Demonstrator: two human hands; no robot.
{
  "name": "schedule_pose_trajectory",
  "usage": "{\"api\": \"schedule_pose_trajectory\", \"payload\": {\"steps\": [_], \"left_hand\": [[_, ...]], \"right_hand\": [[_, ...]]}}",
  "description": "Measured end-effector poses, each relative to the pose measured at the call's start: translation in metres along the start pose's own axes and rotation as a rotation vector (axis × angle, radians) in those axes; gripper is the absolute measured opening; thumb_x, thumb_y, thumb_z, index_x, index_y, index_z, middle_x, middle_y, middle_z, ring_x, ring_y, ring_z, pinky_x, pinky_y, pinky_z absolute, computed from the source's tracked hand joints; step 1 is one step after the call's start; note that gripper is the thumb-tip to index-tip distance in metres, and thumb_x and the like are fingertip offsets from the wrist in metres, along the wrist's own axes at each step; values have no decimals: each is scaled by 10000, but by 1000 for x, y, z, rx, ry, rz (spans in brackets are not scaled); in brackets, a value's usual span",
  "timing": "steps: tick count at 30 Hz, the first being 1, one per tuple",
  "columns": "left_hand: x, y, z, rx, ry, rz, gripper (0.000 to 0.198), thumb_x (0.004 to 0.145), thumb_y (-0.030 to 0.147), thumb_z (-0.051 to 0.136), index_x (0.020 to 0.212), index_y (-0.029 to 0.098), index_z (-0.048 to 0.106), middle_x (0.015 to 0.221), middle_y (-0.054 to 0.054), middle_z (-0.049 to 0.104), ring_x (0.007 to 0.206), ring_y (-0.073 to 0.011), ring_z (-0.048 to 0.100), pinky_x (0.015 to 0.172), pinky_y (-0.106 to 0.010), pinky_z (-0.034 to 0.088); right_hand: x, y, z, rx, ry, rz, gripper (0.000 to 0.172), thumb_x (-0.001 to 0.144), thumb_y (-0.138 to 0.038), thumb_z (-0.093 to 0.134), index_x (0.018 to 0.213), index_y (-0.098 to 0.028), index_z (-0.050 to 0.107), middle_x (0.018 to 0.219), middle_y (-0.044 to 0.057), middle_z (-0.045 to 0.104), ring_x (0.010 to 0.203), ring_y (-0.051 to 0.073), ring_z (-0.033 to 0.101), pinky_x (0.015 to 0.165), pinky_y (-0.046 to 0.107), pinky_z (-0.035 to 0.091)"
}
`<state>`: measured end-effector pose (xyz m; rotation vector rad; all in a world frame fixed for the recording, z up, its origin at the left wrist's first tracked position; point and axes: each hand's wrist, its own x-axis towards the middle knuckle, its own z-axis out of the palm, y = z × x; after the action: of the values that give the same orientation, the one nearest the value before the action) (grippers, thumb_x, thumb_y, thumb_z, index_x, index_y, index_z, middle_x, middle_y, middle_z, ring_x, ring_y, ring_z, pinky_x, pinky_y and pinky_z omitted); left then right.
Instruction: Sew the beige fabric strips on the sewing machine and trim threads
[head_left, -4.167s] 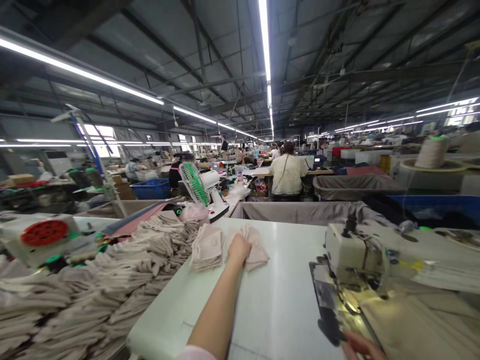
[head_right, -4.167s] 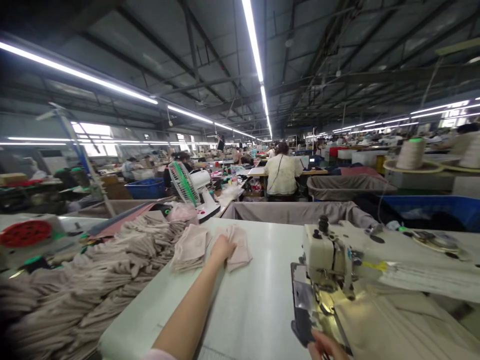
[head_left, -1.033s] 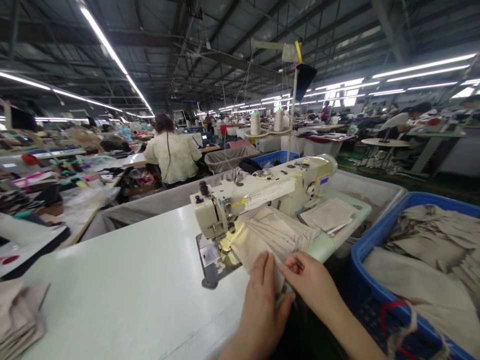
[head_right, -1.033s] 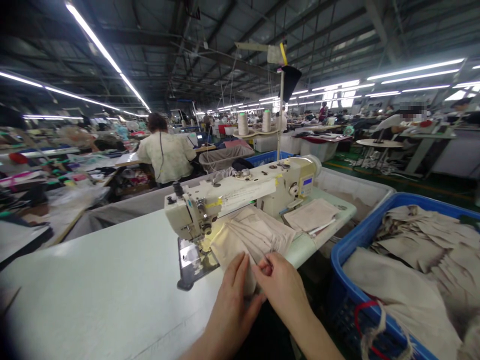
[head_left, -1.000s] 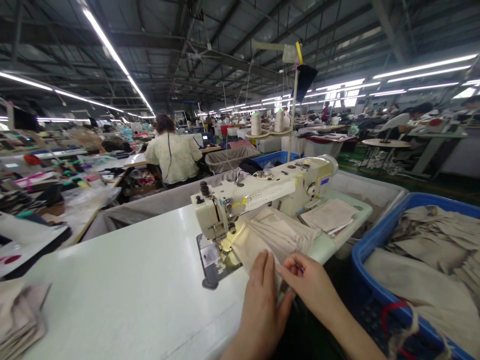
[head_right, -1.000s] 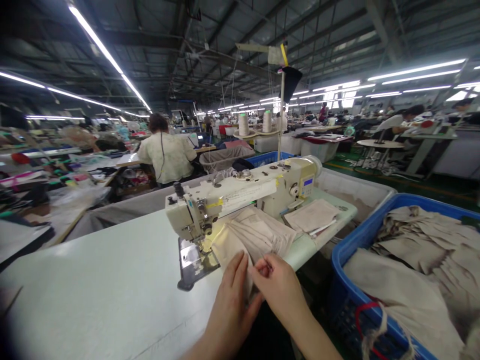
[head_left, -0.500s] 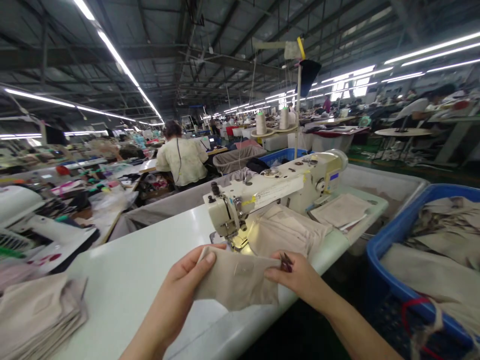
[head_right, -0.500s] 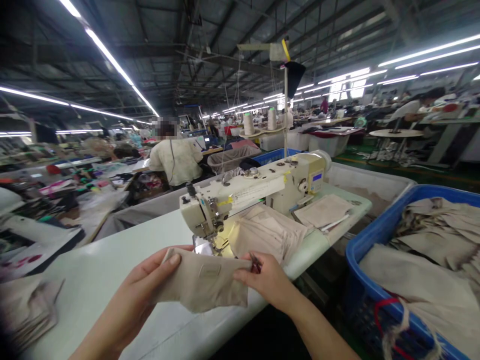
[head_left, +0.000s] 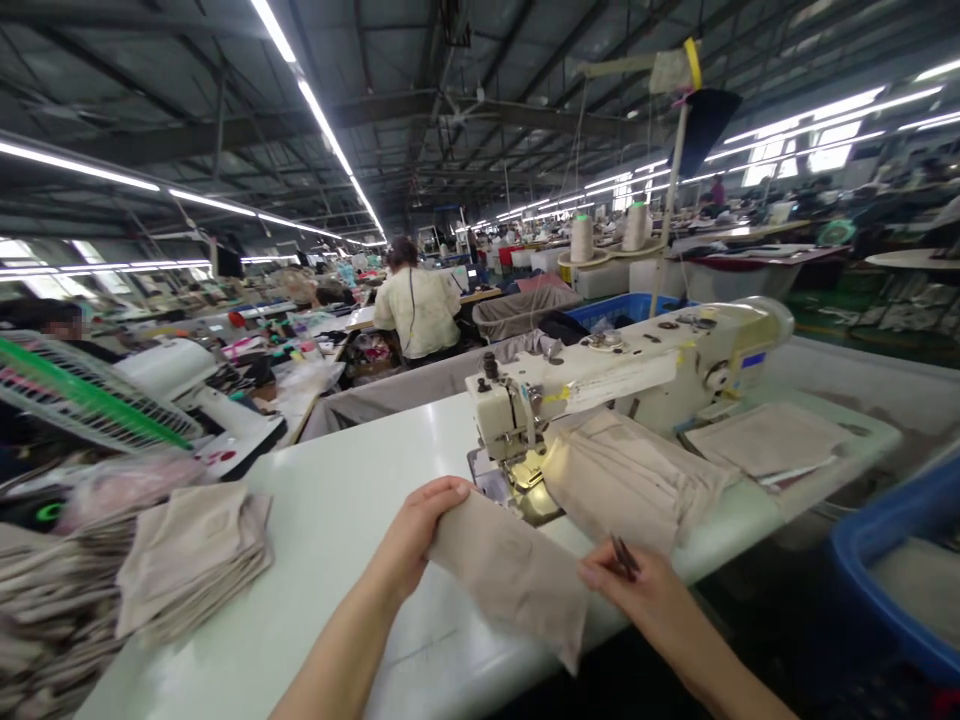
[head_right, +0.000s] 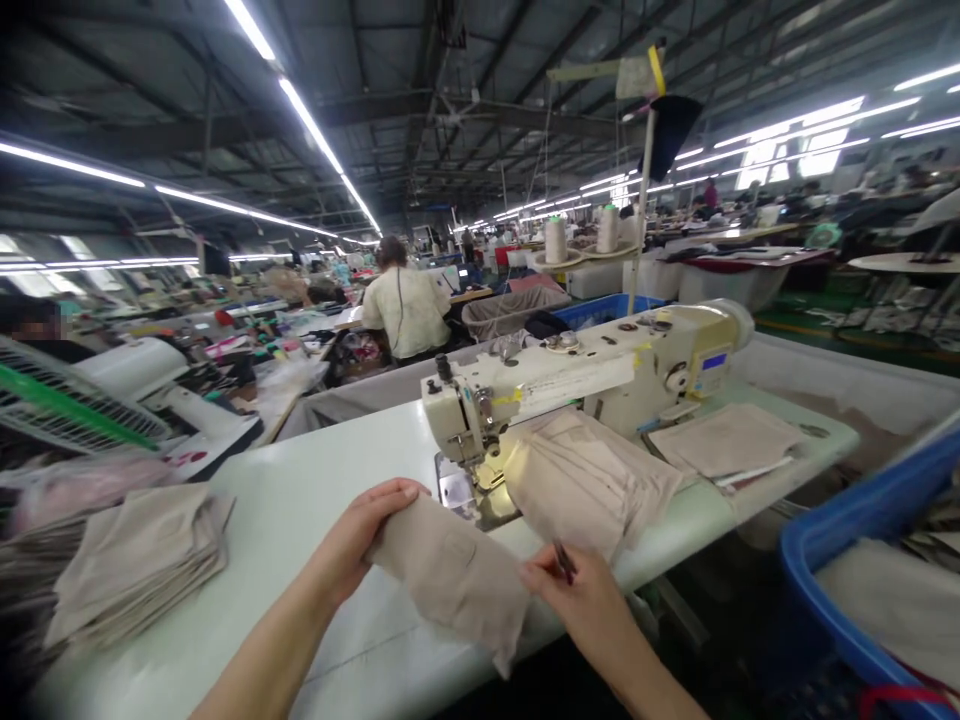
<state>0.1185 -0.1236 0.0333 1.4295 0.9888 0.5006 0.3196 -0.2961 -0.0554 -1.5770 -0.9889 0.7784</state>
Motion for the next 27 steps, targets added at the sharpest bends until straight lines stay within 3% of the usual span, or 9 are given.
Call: {"api": "schedule_pose_trajectory", "payload": {"steps": [3, 6, 10, 13, 20, 27], "left_hand": [[21, -1, -7, 186, -73, 2, 423, 705, 537, 643, 902, 167, 700, 772, -28, 683, 671, -163, 582, 615, -244, 411], [44, -5, -5, 324, -106, 32, 367, 701, 481, 645, 843, 158, 744, 731, -26, 678, 653, -168, 557, 610, -255, 390], [74, -14, 9, 536, -36, 155, 198, 706, 338, 630, 631, 164, 690, 647, -7, 625, 647, -166, 517, 630, -267, 367], [89, -22, 20, 661, 20, 226, 151, 708, 256, 614, 585, 171, 638, 609, 3, 596, 629, -161, 506, 618, -266, 350], [93, -28, 28, 792, 24, 306, 132, 735, 209, 595, 607, 176, 602, 592, 23, 560, 595, -141, 489, 567, -247, 328], [86, -22, 32, 875, 39, 370, 176, 739, 105, 522, 584, 189, 517, 597, 24, 518, 592, -130, 464, 585, -250, 315]], "right_hand": [[-6, 11, 8, -38, -99, 0, 374, 801, -509, 618, 733, -158, 728, 693, 40, 666, 696, 211, 590, 647, 288, 436], [-12, 14, 18, -80, -87, -43, 332, 847, -450, 567, 803, -166, 733, 750, 46, 687, 713, 207, 604, 660, 285, 456], [-19, 14, 27, -167, 36, -141, 225, 867, -362, 563, 938, -184, 682, 751, 17, 650, 606, 158, 562, 579, 250, 456], [-21, 17, 26, -272, -49, -313, 132, 907, -273, 527, 878, -205, 637, 761, 3, 630, 625, 142, 565, 602, 232, 457], [-14, 31, 17, -381, -177, -753, 213, 875, -60, 408, 974, -206, 527, 789, 13, 598, 705, 145, 578, 624, 231, 426], [-14, 22, 5, -610, -219, -900, 284, 732, -31, 421, 929, -206, 526, 827, 30, 616, 662, 162, 572, 510, 263, 339]]}}
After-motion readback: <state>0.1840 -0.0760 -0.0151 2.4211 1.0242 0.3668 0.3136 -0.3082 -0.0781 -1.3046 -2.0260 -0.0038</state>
